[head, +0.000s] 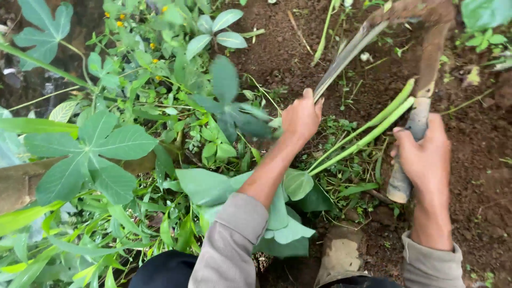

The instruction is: Using a sickle to cut weeds and clearing the cut vegetation by hand in a field.

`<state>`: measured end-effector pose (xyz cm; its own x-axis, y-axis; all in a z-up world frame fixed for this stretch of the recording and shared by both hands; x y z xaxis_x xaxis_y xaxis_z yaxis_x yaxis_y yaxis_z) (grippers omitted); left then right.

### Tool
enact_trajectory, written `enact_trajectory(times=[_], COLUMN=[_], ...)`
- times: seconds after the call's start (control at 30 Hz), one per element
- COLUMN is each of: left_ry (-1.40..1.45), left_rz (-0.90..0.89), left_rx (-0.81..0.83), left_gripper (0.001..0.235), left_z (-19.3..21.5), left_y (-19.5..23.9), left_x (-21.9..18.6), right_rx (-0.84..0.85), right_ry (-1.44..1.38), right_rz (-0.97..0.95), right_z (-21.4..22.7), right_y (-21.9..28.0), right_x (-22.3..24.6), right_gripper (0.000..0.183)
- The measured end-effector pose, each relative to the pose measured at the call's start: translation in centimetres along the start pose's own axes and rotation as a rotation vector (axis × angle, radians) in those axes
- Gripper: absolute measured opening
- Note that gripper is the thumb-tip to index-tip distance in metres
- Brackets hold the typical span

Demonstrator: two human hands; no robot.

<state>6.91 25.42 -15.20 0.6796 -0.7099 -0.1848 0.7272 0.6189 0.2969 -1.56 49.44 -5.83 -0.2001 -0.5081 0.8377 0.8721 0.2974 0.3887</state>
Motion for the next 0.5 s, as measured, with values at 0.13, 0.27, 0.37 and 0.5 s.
enact_trajectory(times=[0.13,0.27,0.37,0.5], left_ry=[-0.165,-0.185,-0.105,-0.443], left_rz=[-0.294,-0.397,-0.313,-0.351], left_rx=[-0.384,-0.363,0.089,0.381], left_gripper=[0.014,0.007,0.055,0.110], left_z=[1.9,1.4,-2.8,-4.6], left_y=[-0.6,1.5,3.3,5.6], left_x=[-5.3,-9.8,-10.7,-8.9], right_rx=[-0.116,-0.174,-0.172,-0.101], right_ry=[-0.329,-0.297,-0.295,-0.272], right_rz=[0.106,0.201,0.242,0.122], right_z=[3.0,5.5,5.6,4.3], right_y=[0.5,1.9,2.0,1.2], right_x=[-1.2,-0.2,0.3,-1.1], right_gripper=[0.024,0.025,0.023,0.023])
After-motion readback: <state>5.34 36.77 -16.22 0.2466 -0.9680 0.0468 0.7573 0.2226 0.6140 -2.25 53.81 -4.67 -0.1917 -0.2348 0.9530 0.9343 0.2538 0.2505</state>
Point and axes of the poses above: each hand's wrist, its own y-axis away from the middle knuckle, its own z-axis out of the back of the hand, x = y × z, the point moved 6 cm from there along -y, towards the middle knuckle, and after that the axes turned 15 degrees about -y, right-handed, at the moved point
